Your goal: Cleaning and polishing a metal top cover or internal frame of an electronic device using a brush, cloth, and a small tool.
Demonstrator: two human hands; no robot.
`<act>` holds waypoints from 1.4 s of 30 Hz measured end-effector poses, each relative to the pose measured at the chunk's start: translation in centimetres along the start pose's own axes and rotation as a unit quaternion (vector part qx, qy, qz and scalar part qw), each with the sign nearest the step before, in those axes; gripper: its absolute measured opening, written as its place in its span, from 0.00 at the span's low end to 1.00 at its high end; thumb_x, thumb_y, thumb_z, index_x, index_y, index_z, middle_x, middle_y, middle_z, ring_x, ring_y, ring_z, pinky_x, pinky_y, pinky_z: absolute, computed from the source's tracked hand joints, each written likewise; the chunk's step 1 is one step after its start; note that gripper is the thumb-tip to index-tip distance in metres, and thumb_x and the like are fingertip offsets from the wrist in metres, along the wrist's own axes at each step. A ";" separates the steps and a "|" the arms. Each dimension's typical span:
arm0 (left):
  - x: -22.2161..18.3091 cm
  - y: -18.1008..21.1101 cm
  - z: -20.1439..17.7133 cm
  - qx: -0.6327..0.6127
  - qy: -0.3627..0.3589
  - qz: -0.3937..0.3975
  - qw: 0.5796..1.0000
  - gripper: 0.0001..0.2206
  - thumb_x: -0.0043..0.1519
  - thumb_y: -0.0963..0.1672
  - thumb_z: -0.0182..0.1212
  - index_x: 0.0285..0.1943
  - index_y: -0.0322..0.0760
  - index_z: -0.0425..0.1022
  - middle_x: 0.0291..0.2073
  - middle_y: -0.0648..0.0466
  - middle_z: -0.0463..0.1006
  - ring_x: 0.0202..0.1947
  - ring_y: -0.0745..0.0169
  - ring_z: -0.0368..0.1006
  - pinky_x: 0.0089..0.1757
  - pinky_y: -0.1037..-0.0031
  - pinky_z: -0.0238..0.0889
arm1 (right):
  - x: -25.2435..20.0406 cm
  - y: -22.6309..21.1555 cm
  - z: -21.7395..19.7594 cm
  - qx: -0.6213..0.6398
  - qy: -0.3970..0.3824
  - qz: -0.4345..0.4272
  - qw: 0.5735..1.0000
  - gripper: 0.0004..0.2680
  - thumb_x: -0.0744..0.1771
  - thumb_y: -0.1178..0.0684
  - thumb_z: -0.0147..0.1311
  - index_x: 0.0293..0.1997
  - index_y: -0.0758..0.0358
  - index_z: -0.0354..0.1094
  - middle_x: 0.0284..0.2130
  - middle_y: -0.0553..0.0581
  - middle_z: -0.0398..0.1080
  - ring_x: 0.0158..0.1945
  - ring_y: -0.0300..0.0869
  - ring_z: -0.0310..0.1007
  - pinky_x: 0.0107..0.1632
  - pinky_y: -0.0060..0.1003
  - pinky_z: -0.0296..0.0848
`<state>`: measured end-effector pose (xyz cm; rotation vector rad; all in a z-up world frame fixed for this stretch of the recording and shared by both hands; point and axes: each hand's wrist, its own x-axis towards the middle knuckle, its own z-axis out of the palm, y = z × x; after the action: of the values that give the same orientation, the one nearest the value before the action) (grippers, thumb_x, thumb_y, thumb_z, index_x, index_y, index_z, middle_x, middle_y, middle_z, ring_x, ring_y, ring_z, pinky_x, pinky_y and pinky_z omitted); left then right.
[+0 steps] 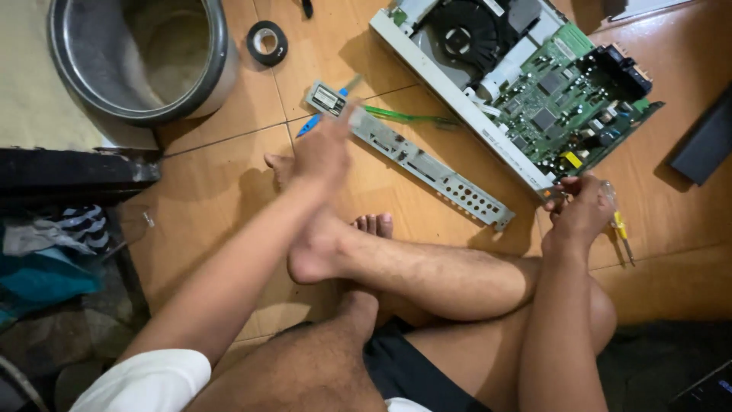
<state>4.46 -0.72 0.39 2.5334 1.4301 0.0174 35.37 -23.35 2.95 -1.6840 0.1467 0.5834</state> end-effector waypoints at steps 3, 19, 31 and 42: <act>0.6 -3.7 -0.9 -0.017 -0.012 -0.051 0.998 0.35 0.57 0.36 0.52 0.72 0.68 0.56 0.46 0.47 0.72 0.31 0.36 0.75 0.32 0.44 0.68 | -0.2 -0.1 0.2 -0.004 0.000 0.002 1.000 0.06 0.70 0.48 0.48 0.38 0.56 0.65 0.29 0.48 0.70 0.23 0.32 0.65 0.25 0.24 0.63; 2.0 -5.4 -3.0 -0.144 -0.077 -0.141 0.977 0.30 0.62 0.36 0.45 0.69 0.67 0.51 0.49 0.45 0.72 0.48 0.30 0.77 0.50 0.46 0.70 | -3.1 4.7 5.5 -0.406 -0.264 -0.375 0.791 0.09 0.64 0.47 0.71 0.43 0.53 0.77 0.34 0.50 0.73 0.41 0.49 0.76 0.44 0.40 0.73; 2.0 -8.0 -0.7 -0.021 0.154 -0.056 0.986 0.25 0.60 0.44 0.65 0.68 0.47 0.68 0.50 0.47 0.63 0.52 0.43 0.63 0.45 0.55 0.68 | -2.4 5.3 7.0 -0.574 -0.335 -0.307 0.681 0.22 0.58 0.44 0.69 0.57 0.47 0.67 0.42 0.55 0.65 0.46 0.60 0.72 0.46 0.54 0.75; 10.0 1.1 5.0 0.022 0.007 0.314 0.949 0.08 0.57 0.46 0.70 0.44 0.48 0.80 0.38 0.55 0.77 0.42 0.48 0.71 0.41 0.60 0.63 | -2.1 6.2 6.5 -0.562 -0.343 -0.294 0.693 0.23 0.55 0.42 0.71 0.53 0.45 0.67 0.41 0.54 0.62 0.48 0.60 0.71 0.45 0.57 0.75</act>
<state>11.20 6.24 -5.27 2.9110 0.5753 0.1115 29.07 -18.89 -2.15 -2.3165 -1.5480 0.8204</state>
